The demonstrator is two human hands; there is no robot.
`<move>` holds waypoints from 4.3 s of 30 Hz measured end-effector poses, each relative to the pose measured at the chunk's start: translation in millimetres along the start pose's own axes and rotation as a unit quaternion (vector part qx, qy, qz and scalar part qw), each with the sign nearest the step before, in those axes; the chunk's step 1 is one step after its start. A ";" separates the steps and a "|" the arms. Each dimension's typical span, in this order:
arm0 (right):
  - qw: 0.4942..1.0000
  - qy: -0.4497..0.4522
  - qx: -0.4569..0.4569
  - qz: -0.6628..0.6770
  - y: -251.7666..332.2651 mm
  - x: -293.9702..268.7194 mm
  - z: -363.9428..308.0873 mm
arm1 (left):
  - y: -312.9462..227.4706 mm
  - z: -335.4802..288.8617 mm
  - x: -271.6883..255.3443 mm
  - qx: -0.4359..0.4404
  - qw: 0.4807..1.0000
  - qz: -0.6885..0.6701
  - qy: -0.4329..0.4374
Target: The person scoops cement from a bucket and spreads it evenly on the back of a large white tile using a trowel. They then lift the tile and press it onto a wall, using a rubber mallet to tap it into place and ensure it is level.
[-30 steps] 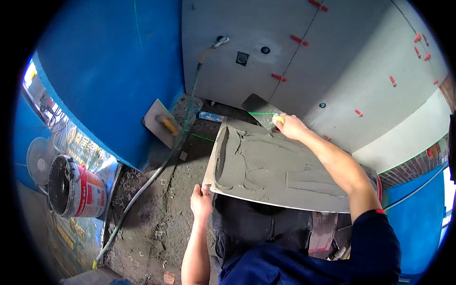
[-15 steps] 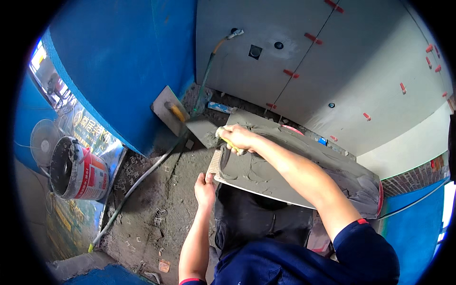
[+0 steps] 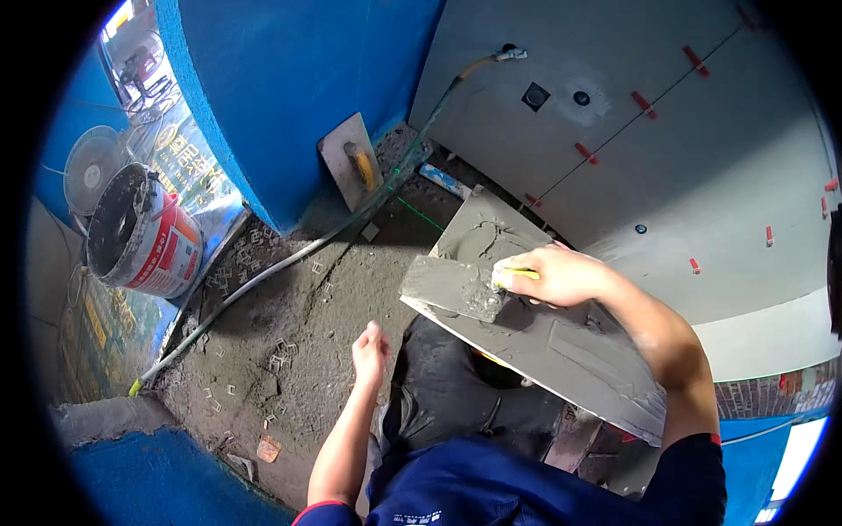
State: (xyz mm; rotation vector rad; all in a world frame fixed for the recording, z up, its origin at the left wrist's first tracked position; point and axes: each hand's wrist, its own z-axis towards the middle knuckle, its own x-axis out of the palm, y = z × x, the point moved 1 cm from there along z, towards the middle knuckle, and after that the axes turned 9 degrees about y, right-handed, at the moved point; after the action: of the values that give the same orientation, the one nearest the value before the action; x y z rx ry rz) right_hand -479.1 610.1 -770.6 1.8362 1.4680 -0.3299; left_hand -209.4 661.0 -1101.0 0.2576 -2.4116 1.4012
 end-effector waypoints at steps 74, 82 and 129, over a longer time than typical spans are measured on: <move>0.836 -0.112 -0.117 0.523 -41.2 79.9 20.6 | 96.1 -39.4 -156.1 -0.151 0.968 0.196 -0.041; 0.912 -0.281 0.206 0.216 -122.3 130.9 -72.8 | 103.6 -23.5 -175.4 -0.158 0.972 0.172 -0.020; 0.457 -0.311 0.061 0.831 -15.8 288.0 -171.0 | 4.7 -55.9 -11.6 -0.035 0.965 0.229 0.120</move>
State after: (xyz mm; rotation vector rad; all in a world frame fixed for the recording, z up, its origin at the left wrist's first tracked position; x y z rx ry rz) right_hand -446.4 937.3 -836.3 1.9798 -1.1515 -0.0135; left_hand -189.1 711.6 -1083.6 -0.4927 -2.3964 1.4197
